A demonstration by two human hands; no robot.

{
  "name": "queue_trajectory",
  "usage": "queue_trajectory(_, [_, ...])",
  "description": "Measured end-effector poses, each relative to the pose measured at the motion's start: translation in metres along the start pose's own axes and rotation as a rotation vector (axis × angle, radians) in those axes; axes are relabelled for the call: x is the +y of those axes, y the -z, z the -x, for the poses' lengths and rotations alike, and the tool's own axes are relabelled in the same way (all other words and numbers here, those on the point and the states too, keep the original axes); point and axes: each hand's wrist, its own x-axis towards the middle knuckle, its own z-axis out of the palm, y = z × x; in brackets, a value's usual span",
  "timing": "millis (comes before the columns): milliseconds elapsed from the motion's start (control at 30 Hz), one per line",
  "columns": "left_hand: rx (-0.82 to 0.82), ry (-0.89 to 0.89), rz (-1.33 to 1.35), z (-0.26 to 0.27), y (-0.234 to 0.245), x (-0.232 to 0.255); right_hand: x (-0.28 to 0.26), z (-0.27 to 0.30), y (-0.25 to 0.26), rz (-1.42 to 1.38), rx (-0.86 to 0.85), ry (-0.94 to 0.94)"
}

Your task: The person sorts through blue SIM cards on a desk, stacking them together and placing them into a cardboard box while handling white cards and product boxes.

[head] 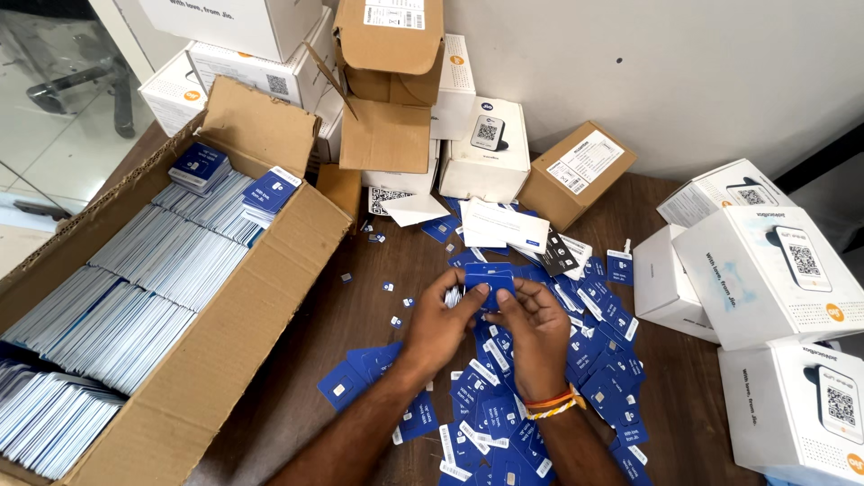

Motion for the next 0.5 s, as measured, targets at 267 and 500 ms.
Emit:
queue_trajectory(267, [-0.225,0.170,0.354,-0.012,0.032,0.013,-0.011,0.002,0.011,0.053,-0.214,0.010])
queue_trajectory(500, [-0.449,0.340,0.436,0.002,0.020,0.027,-0.026,0.009,-0.002,0.623,-0.186,0.359])
